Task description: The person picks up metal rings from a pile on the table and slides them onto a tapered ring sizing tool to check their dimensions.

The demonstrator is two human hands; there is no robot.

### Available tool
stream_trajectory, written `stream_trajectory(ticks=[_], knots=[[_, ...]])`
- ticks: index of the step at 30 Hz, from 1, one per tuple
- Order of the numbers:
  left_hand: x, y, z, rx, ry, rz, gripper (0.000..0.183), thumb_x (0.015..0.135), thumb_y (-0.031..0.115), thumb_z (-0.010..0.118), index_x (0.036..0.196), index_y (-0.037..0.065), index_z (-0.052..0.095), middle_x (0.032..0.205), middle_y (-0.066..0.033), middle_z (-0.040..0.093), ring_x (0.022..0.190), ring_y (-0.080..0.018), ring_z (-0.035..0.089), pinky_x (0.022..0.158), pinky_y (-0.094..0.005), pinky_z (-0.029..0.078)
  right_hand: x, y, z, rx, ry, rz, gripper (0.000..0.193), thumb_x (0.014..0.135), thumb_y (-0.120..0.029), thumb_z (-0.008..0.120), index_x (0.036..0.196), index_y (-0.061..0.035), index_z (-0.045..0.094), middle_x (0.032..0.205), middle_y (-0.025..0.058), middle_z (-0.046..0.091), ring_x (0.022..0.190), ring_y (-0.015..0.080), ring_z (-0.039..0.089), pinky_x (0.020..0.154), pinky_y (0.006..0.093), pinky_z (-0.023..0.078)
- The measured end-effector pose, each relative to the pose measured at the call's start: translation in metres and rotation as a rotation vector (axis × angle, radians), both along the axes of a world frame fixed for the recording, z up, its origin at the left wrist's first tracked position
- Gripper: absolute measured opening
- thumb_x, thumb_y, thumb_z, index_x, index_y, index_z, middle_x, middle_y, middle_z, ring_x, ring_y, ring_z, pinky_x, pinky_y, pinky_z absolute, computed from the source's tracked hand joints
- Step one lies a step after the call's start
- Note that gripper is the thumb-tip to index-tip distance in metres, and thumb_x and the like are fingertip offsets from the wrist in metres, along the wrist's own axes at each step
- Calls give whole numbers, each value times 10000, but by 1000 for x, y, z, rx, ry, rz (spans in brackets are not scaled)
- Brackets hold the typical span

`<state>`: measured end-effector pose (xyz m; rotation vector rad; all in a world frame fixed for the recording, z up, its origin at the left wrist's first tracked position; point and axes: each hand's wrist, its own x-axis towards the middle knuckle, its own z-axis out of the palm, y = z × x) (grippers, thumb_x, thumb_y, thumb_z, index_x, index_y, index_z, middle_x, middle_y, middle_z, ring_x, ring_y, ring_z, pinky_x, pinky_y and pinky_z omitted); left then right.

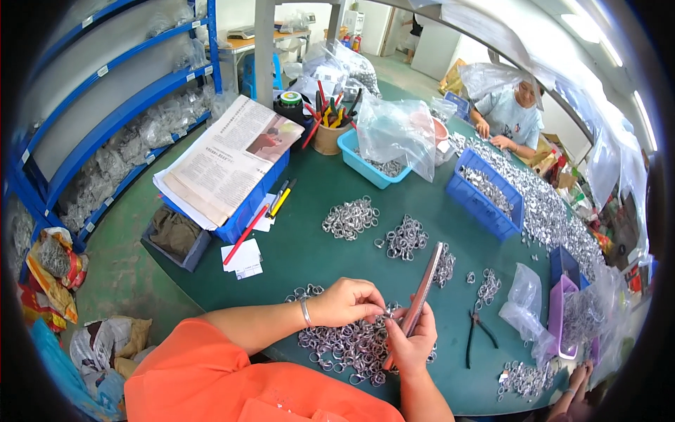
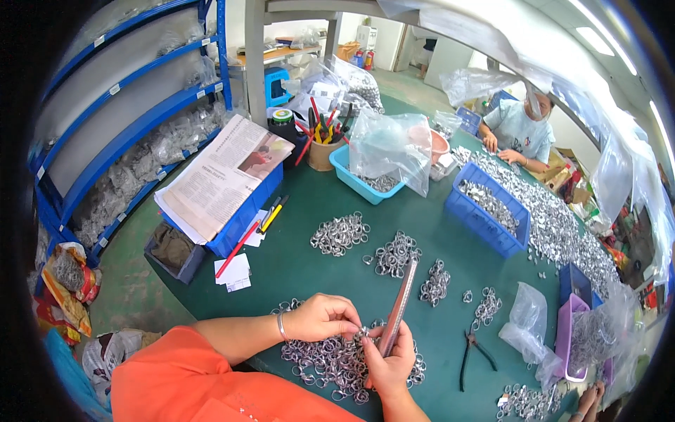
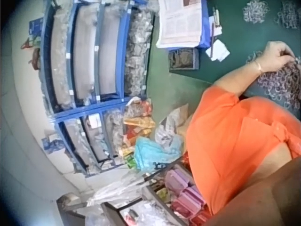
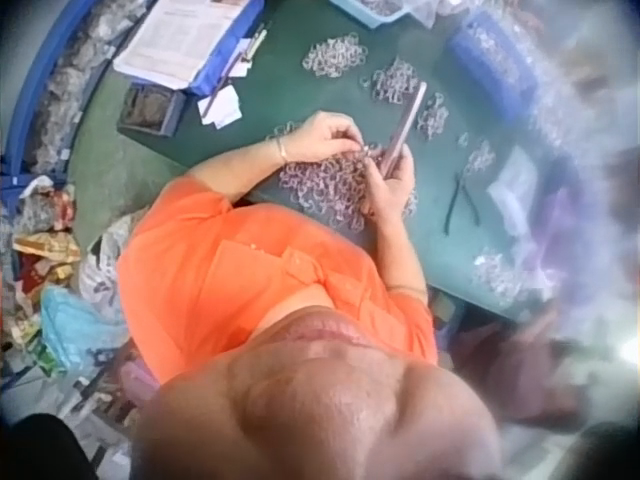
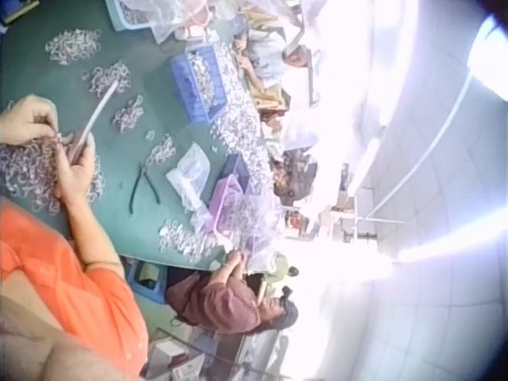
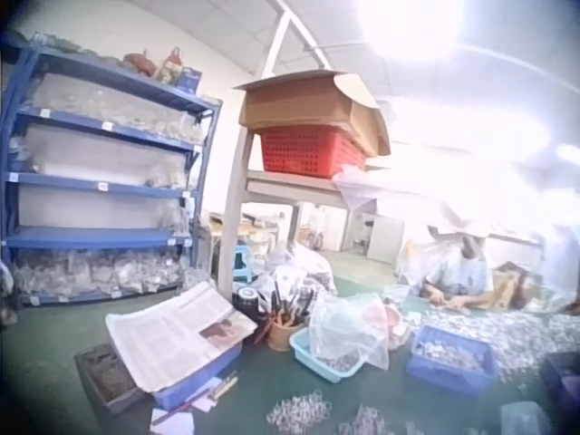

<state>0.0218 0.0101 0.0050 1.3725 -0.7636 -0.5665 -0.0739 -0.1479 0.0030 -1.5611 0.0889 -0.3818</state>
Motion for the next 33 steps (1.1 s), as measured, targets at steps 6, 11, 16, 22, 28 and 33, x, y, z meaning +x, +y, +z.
stream_trajectory(ticks=[6, 11, 16, 22, 28, 33], knots=[[-2, -1, 9, 24, 3, 33, 53, 825, -31, 573, 869, -50, 594, 852, -78, 573, 715, -135, 625, 645, -239, 520, 2, -2, 5, 79, -9, -2, 568, 739, 80, 634, 1240, -9, 380, 846, 77, 573, 556, 64, 517, 460, 168, 408], [0, 0, 4, 14, -41, 15, 57, 823, -24, 581, 872, -48, 596, 862, -76, 578, 705, -131, 624, 630, -233, 517, 2, -1, 4, 57, 24, 20, 562, 742, 81, 630, 1238, -11, 381, 832, 72, 573, 560, 65, 519, 461, 170, 406], [-4, 1, 1, -7, -49, -4, 82, 830, 1, 589, 893, -50, 603, 864, -79, 585, 710, -132, 628, 627, -233, 517, -1, 2, 16, 181, 81, 19, 559, 743, 88, 629, 1233, 7, 373, 844, 79, 582, 600, 67, 537, 503, 170, 432], [-8, 0, 0, 1, -34, 28, 76, 832, -10, 579, 890, -51, 605, 850, -78, 588, 703, -129, 630, 626, -234, 518, -3, 3, 16, 203, 83, 12, 562, 741, 80, 636, 1231, 3, 371, 835, 79, 581, 567, 62, 528, 457, 164, 420], [-6, -4, 2, 12, -98, 82, 53, 802, -8, 609, 850, -24, 624, 794, -76, 604, 663, -131, 628, 605, -243, 514, -1, -4, 8, 150, 97, -20, 581, 742, 82, 625, 1249, -14, 360, 834, 82, 584, 548, 69, 518, 450, 175, 414], [-1, 0, 5, 19, -20, 104, 58, 801, -54, 583, 852, -54, 611, 812, -93, 599, 698, -154, 636, 620, -249, 519, 7, -2, 9, 131, 123, 28, 571, 753, 87, 614, 1256, -9, 362, 870, 61, 574, 646, 60, 521, 543, 173, 428]])
